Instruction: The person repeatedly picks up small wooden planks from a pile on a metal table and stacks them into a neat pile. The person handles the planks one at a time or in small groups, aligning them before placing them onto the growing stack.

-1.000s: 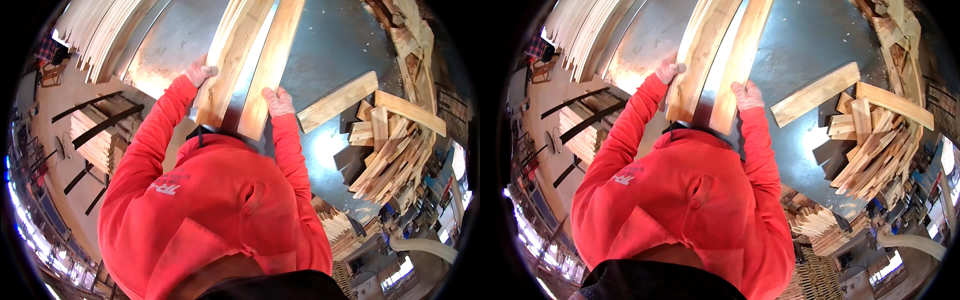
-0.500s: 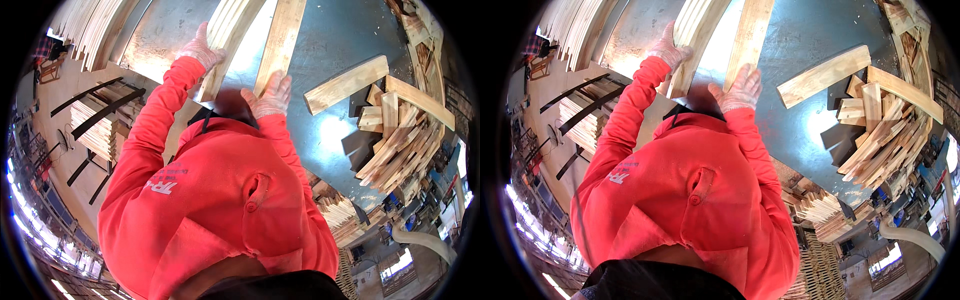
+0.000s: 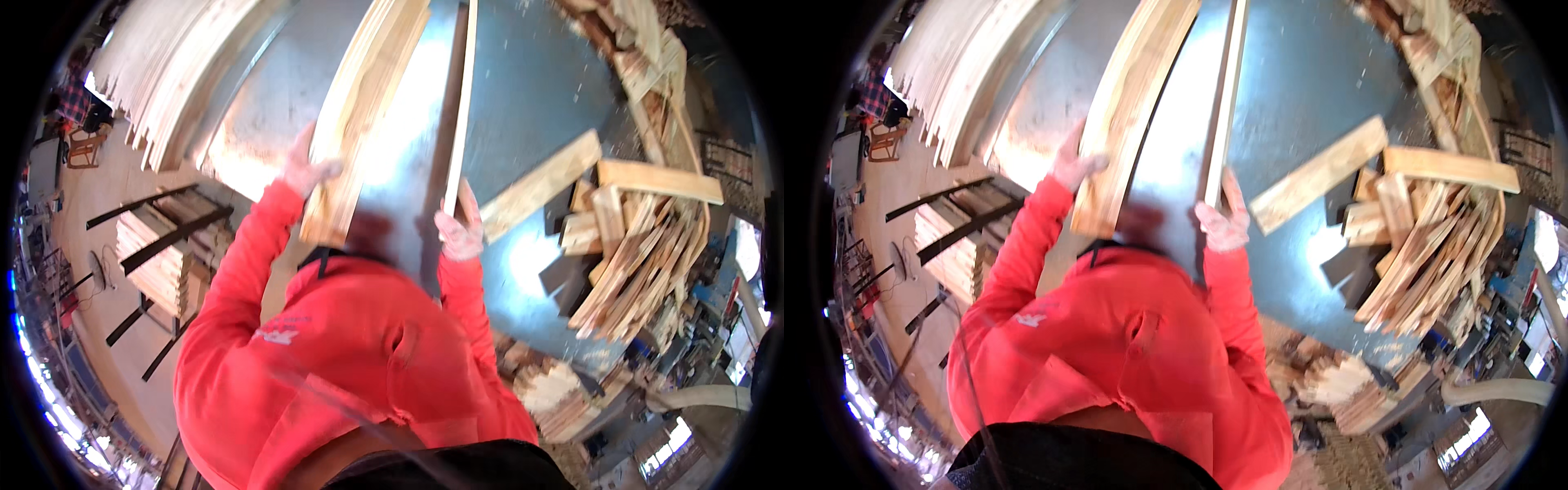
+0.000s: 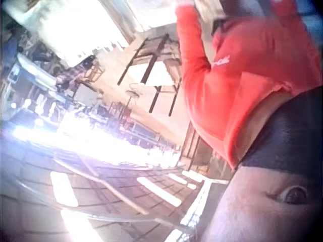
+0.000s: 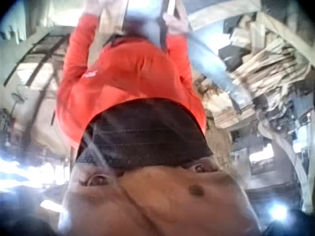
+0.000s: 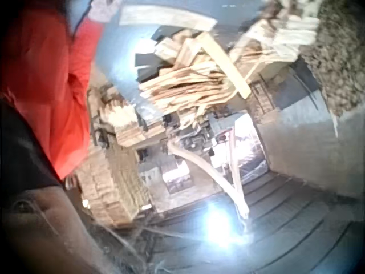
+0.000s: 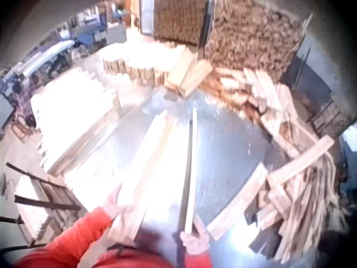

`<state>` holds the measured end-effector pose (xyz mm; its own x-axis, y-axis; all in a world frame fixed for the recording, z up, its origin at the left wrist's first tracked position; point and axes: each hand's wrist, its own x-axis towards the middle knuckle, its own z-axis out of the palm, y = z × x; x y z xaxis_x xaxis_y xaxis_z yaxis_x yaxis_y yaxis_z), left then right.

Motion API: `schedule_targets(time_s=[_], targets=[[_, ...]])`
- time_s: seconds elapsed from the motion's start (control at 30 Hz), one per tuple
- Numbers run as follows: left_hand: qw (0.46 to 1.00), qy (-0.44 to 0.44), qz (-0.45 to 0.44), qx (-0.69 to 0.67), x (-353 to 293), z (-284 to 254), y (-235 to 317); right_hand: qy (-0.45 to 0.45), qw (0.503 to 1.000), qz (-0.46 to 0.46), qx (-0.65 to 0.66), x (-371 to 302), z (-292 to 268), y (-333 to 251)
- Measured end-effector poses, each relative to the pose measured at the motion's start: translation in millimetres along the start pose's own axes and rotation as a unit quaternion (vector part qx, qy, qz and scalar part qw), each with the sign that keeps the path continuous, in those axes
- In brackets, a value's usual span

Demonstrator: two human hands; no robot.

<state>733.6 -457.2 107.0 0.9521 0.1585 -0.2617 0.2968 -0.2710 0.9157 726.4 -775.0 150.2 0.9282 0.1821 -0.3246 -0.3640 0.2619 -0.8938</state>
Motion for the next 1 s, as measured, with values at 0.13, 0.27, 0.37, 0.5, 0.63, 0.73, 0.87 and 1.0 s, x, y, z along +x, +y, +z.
schedule_targets(time_s=[0.13, 0.27, 0.37, 0.5, 0.63, 0.73, 0.87, 1.0], targets=[[0.999, 0.04, 0.0, 0.035, -8, -30, -2, 0.078, 0.991, -0.101, 0.032, 83, 18, -16], [0.986, 0.067, -0.117, 0.102, -28, -65, 12, 0.077, 0.983, -0.144, -0.088, 251, 89, -106], [0.985, 0.074, -0.138, 0.069, -31, -82, 8, 0.146, 0.821, -0.244, -0.494, 351, 144, -199], [0.988, 0.098, -0.038, 0.117, -28, -105, -9, 0.125, 0.817, -0.288, -0.484, 397, 169, -169], [0.968, 0.102, -0.078, 0.217, -6, -124, 12, -0.056, 0.906, -0.185, -0.377, 298, 155, -19], [0.944, 0.086, -0.123, 0.295, 21, -154, 17, -0.059, 0.916, -0.052, -0.393, 202, 112, 47], [0.881, 0.118, -0.117, 0.443, 49, -209, 23, -0.029, 0.872, -0.082, -0.481, 99, 63, 55], [0.743, 0.169, -0.174, 0.624, 54, -242, 33, 0.153, 0.721, -0.079, -0.671, 46, -18, 47]])
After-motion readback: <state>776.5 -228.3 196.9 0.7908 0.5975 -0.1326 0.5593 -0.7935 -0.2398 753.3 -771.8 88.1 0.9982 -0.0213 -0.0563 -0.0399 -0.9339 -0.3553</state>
